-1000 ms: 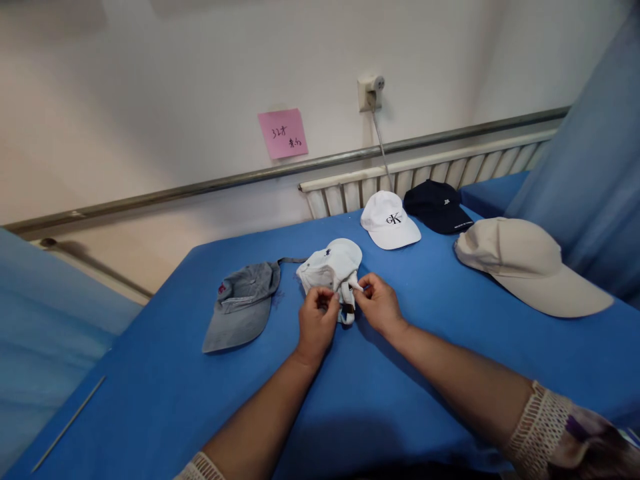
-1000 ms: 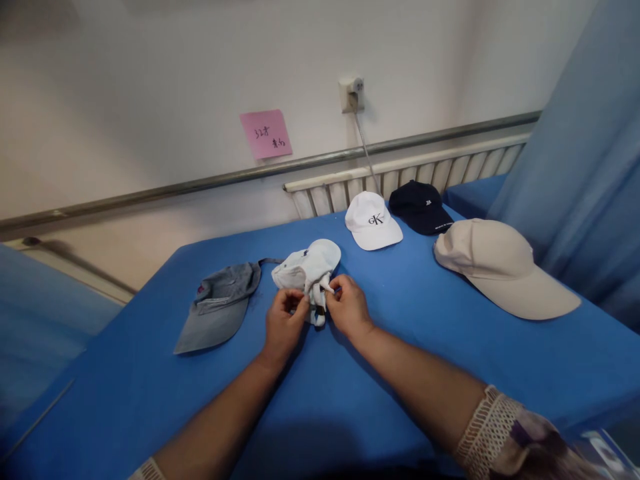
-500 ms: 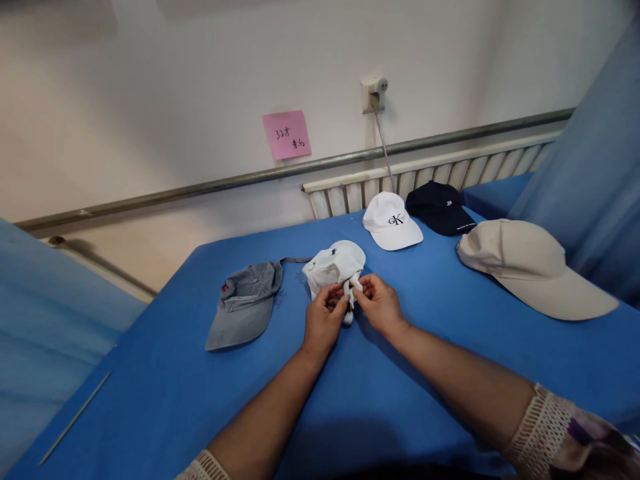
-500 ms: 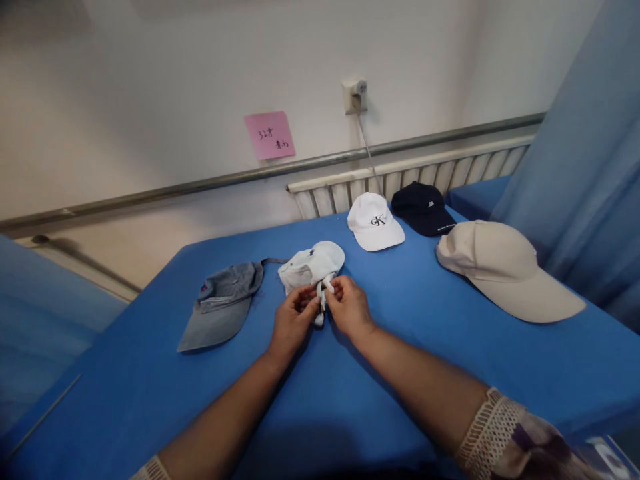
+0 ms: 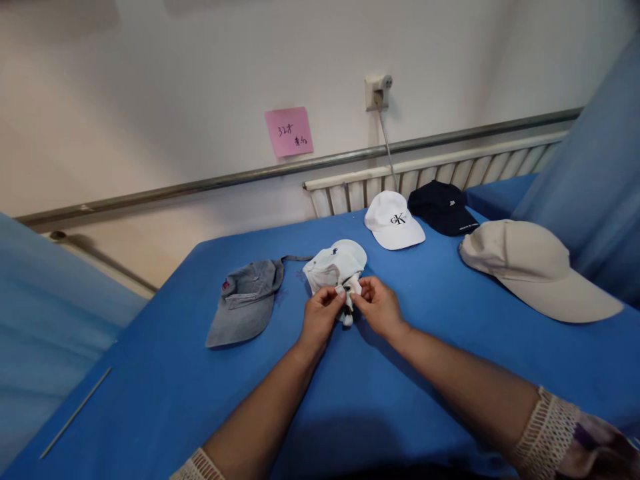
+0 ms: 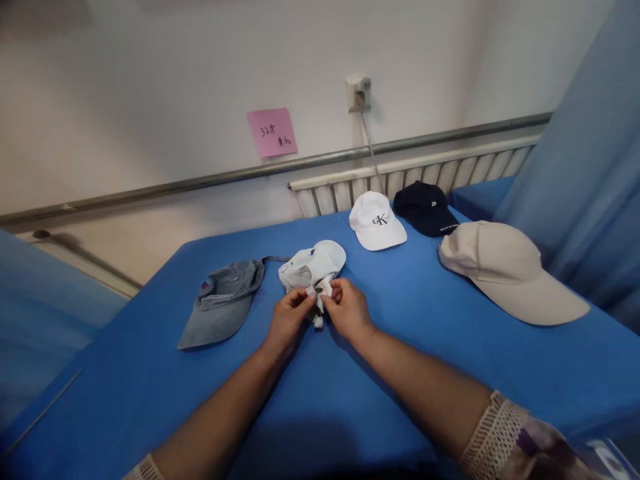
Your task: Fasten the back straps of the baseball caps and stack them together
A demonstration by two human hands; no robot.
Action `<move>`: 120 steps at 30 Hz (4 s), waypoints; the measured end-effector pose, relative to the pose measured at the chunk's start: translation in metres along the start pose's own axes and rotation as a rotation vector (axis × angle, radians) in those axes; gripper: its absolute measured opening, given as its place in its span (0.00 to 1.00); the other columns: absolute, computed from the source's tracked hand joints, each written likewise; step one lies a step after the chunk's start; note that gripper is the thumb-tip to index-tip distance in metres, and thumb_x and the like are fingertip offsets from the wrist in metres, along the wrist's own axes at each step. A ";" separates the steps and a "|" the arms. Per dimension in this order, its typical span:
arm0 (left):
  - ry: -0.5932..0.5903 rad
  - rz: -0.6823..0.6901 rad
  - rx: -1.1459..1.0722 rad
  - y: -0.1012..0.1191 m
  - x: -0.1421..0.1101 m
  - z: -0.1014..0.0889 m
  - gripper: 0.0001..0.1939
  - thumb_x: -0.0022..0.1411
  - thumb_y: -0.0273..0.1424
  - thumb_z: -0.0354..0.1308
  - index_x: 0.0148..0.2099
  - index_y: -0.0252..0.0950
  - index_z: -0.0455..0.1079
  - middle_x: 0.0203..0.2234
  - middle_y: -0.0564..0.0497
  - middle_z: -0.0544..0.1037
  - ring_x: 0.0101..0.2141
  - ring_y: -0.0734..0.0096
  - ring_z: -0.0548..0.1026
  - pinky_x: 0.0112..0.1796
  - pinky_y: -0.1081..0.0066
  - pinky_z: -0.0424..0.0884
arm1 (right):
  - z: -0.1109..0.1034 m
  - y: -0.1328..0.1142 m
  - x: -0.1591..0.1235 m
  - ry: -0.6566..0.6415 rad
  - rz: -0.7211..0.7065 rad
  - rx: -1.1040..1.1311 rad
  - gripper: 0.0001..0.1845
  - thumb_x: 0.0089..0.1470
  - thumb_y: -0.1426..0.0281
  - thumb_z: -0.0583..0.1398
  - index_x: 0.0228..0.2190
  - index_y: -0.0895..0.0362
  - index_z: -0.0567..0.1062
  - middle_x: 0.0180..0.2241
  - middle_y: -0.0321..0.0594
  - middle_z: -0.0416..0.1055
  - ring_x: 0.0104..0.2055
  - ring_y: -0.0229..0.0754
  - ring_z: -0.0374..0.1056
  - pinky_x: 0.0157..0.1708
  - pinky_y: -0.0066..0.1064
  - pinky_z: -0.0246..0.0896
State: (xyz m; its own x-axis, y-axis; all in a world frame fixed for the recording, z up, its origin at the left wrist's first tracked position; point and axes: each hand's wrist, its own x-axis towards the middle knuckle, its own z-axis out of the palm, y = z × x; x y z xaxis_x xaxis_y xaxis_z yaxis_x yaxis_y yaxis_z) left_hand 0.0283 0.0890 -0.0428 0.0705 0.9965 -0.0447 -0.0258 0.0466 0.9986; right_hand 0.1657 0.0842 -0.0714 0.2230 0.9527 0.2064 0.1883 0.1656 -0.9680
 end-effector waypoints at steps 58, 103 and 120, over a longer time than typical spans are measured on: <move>0.136 -0.293 -0.323 0.008 -0.011 0.003 0.11 0.42 0.30 0.68 0.23 0.31 0.69 0.19 0.51 0.74 0.22 0.74 0.71 0.26 0.74 0.65 | -0.003 -0.012 -0.012 -0.195 -0.270 -0.044 0.07 0.50 0.71 0.60 0.35 0.53 0.73 0.33 0.35 0.71 0.27 0.35 0.66 0.29 0.27 0.62; 0.080 -0.070 -0.298 -0.002 -0.007 0.003 0.21 0.40 0.34 0.73 0.31 0.35 0.64 0.21 0.56 0.73 0.22 0.76 0.71 0.27 0.74 0.67 | 0.002 -0.003 -0.006 -0.113 -0.041 0.305 0.13 0.47 0.63 0.63 0.33 0.54 0.68 0.28 0.35 0.71 0.27 0.37 0.67 0.29 0.30 0.65; 0.038 -0.036 -0.247 0.001 -0.007 0.002 0.21 0.44 0.35 0.71 0.38 0.32 0.69 0.27 0.53 0.77 0.24 0.76 0.73 0.30 0.73 0.70 | 0.002 -0.014 -0.008 -0.107 0.106 0.553 0.16 0.44 0.58 0.67 0.29 0.55 0.69 0.24 0.33 0.70 0.24 0.35 0.65 0.25 0.27 0.62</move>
State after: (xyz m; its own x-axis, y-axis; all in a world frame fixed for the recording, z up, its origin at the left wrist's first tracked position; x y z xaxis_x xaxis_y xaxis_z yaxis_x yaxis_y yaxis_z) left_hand 0.0293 0.0818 -0.0413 0.0379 0.9956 -0.0857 -0.2668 0.0928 0.9593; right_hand 0.1595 0.0743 -0.0597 0.1094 0.9871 0.1165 -0.3645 0.1489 -0.9192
